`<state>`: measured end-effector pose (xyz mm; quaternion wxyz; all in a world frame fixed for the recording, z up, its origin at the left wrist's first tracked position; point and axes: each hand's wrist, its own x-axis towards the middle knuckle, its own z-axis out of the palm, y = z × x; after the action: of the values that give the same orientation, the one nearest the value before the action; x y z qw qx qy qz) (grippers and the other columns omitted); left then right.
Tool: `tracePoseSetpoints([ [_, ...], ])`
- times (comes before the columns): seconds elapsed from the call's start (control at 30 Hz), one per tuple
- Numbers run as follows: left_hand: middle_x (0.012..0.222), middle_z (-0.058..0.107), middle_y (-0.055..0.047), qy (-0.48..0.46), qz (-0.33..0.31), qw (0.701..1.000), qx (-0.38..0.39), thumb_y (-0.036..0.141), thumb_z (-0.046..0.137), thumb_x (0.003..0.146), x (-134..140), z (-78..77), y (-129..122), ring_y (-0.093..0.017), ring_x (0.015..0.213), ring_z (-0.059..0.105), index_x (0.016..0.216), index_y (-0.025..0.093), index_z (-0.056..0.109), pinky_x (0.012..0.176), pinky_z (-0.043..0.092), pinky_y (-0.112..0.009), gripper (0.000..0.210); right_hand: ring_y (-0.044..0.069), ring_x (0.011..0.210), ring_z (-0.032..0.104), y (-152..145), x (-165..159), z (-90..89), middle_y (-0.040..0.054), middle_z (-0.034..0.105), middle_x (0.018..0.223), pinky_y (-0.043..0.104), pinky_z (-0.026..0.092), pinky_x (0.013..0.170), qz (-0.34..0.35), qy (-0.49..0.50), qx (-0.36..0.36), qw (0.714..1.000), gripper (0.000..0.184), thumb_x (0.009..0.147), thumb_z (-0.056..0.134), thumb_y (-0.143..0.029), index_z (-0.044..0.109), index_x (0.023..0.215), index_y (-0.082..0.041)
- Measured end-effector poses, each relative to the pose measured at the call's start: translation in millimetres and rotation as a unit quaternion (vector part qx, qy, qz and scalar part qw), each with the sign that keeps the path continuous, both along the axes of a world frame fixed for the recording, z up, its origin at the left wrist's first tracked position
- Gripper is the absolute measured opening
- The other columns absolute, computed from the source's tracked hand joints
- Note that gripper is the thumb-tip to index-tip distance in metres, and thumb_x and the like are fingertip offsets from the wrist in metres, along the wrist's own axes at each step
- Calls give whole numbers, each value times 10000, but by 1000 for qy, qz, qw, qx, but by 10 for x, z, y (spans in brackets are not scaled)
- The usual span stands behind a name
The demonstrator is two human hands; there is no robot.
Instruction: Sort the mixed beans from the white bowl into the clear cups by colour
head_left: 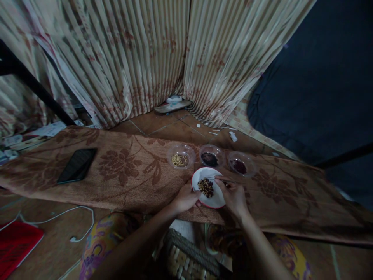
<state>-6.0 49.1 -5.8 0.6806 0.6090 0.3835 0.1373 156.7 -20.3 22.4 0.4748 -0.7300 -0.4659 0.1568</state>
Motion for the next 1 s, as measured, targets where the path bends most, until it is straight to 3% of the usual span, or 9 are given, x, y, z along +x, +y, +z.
tracePoseSetpoints([
  [0.43,634,633,-30,2,-13,1000,4,153,447,776,4,10,6,-142,510,607,904,123,566,421,458,-202,177,248,897,650,16,-10,-86,94,718,926,396,476,848,5,-14,2,1000,289,777,601,-436,719,857,-185],
  [0.77,622,627,-25,-4,-7,1000,-7,161,468,775,2,12,9,-142,500,603,933,118,559,412,460,-204,187,254,885,656,-9,-16,-86,96,721,921,400,490,824,-7,-8,5,1000,293,780,597,-435,716,863,-181],
  [1.0,626,624,-12,-29,-4,1000,-1,165,472,778,4,-76,12,-123,486,592,1029,125,542,409,453,-183,263,239,860,663,165,-71,159,98,726,911,369,502,791,-11,7,77,997,264,775,612,-404,719,842,-173],
])
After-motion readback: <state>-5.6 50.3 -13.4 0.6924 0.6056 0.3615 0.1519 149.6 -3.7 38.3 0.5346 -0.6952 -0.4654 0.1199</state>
